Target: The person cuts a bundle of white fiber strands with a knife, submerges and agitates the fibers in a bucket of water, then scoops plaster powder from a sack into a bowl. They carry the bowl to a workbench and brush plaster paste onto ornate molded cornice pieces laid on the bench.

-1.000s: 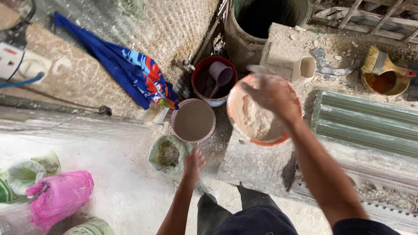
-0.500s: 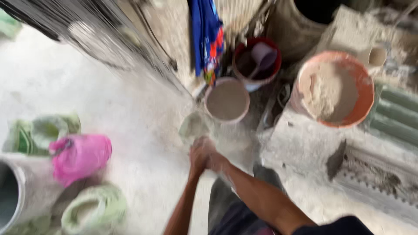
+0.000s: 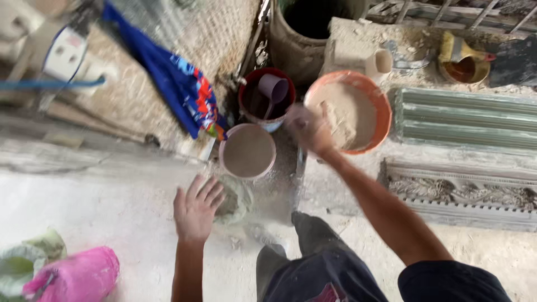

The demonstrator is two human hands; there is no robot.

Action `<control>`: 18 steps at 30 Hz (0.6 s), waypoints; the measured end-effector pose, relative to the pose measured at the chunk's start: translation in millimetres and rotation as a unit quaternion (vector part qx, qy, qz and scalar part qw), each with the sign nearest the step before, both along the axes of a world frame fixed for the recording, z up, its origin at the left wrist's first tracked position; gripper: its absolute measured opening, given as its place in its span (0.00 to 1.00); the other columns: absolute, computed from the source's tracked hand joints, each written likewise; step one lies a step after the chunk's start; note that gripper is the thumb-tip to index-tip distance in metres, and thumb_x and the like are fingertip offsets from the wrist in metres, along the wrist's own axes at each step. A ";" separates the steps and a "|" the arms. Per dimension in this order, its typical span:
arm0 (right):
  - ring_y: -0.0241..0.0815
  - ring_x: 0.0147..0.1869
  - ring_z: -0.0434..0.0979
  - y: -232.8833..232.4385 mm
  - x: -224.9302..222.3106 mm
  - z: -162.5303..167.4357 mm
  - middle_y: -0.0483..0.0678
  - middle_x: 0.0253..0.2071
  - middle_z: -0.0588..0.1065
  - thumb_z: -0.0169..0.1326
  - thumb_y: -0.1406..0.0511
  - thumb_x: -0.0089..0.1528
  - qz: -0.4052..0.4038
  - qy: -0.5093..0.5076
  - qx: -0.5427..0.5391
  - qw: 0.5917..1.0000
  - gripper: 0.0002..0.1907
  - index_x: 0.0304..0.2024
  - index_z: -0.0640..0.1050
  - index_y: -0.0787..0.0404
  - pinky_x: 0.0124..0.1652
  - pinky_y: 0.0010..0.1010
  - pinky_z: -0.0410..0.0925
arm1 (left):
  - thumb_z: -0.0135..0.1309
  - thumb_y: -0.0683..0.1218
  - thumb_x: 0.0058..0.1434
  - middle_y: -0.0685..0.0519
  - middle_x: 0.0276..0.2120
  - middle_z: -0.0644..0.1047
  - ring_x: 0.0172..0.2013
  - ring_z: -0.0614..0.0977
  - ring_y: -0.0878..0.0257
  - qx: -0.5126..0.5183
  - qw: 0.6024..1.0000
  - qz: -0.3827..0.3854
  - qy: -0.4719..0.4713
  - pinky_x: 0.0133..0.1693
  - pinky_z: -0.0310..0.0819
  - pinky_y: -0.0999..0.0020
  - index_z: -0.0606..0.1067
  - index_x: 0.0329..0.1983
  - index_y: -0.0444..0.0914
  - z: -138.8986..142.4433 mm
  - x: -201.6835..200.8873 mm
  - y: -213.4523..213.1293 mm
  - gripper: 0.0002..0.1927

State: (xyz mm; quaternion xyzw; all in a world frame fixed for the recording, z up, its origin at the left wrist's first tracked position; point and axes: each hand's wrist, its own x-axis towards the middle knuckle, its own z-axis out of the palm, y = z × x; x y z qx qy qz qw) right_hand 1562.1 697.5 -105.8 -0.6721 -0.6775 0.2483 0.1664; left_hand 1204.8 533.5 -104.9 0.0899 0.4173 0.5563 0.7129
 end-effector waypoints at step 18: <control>0.50 0.52 0.82 246.6 270.5 -82.4 0.53 0.53 0.80 0.68 0.54 0.61 -0.259 0.074 0.067 0.961 0.30 0.60 0.74 0.60 0.49 0.40 0.74 | 0.44 0.62 0.65 0.42 0.64 0.74 0.63 0.76 0.46 -0.311 0.913 -0.077 0.252 0.60 0.67 0.50 0.63 0.72 0.37 -87.4 97.0 -44.3 0.37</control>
